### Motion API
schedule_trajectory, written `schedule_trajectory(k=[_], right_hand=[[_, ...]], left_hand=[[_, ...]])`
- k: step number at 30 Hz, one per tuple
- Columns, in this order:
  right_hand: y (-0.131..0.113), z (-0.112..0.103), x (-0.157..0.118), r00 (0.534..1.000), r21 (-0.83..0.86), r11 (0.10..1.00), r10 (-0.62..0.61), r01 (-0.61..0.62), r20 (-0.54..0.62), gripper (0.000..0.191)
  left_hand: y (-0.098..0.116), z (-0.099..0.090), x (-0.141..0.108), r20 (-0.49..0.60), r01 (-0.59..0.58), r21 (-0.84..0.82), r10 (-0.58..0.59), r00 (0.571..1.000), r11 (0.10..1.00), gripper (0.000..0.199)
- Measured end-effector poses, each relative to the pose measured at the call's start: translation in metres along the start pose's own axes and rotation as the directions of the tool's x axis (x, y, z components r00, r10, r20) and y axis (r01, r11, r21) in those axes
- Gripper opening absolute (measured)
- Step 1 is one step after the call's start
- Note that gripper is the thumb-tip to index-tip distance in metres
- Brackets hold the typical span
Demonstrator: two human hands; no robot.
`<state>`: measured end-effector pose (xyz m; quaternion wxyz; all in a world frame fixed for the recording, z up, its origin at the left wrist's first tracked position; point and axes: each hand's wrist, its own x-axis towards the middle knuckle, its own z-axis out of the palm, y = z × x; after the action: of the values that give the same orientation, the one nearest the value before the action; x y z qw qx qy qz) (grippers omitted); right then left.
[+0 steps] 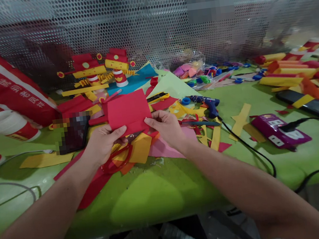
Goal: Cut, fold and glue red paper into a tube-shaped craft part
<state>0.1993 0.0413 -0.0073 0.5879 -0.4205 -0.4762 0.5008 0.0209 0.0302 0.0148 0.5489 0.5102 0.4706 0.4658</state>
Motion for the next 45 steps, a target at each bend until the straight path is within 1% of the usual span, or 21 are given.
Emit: schedule_trajectory(k=[3, 6, 14, 17, 20, 24, 27, 29, 31, 36, 40, 42, 45], right_hand=[[0.000, 0.000, 0.000, 1.000, 0.010, 1.000, 0.003, -0.003, 0.000, 0.031], [-0.001, 0.000, 0.000, 1.000, 0.020, 1.000, 0.013, -0.013, 0.012, 0.032], [0.002, 0.000, 0.000, 1.000, 0.031, 1.000, -0.005, 0.004, 0.016, 0.033], [0.003, -0.004, 0.002, 0.997, 0.036, 0.996, -0.082, 0.082, 0.002, 0.033], [0.001, -0.010, 0.002, 0.980, -0.047, 0.979, -0.200, 0.200, 0.009, 0.035], [-0.004, -0.018, 0.004, 0.944, -0.227, 0.916, -0.316, 0.331, 0.100, 0.021], [-0.006, -0.022, 0.007, 0.917, -0.309, 0.866, -0.341, 0.393, 0.208, 0.021], [-0.006, -0.024, 0.008, 0.911, -0.333, 0.855, -0.325, 0.398, 0.255, 0.023], [-0.006, -0.025, 0.009, 0.915, -0.345, 0.858, -0.298, 0.381, 0.271, 0.023], [-0.008, -0.025, 0.009, 0.934, -0.342, 0.880, -0.250, 0.329, 0.257, 0.015], [-0.008, -0.025, 0.009, 0.930, -0.331, 0.882, -0.254, 0.335, 0.265, 0.011], [-0.007, -0.026, 0.009, 0.929, -0.328, 0.883, -0.255, 0.337, 0.267, 0.013], [-0.005, -0.026, 0.009, 0.923, -0.315, 0.877, -0.289, 0.362, 0.255, 0.026]], left_hand=[[0.000, 0.000, 0.000, -0.009, 0.006, 0.001, -0.006, 1.000, 1.000, 0.022], [0.000, 0.000, 0.000, -0.005, 0.014, -0.001, -0.014, 1.000, 1.000, 0.019], [0.002, 0.000, -0.001, 0.024, 0.041, -0.089, -0.039, 0.999, 0.995, 0.015], [0.003, -0.001, 0.000, 0.030, 0.062, -0.109, -0.059, 0.998, 0.992, 0.013], [0.004, -0.001, 0.000, 0.025, 0.089, -0.141, -0.086, 0.996, 0.986, 0.012], [0.005, -0.001, 0.001, 0.019, 0.123, -0.163, -0.122, 0.992, 0.979, 0.012], [0.005, -0.002, 0.002, 0.036, 0.150, -0.162, -0.146, 0.989, 0.975, 0.012], [0.005, -0.003, 0.002, 0.054, 0.168, -0.158, -0.161, 0.985, 0.973, 0.011], [0.004, -0.004, 0.002, 0.064, 0.183, -0.155, -0.175, 0.982, 0.971, 0.011], [0.005, -0.005, 0.003, 0.071, 0.213, -0.158, -0.204, 0.976, 0.964, 0.010], [0.006, -0.006, 0.003, 0.080, 0.219, -0.176, -0.208, 0.975, 0.960, 0.007], [0.007, -0.006, 0.002, 0.085, 0.222, -0.185, -0.210, 0.974, 0.957, 0.006], [0.007, -0.006, 0.002, 0.092, 0.231, -0.192, -0.217, 0.972, 0.954, 0.007]])
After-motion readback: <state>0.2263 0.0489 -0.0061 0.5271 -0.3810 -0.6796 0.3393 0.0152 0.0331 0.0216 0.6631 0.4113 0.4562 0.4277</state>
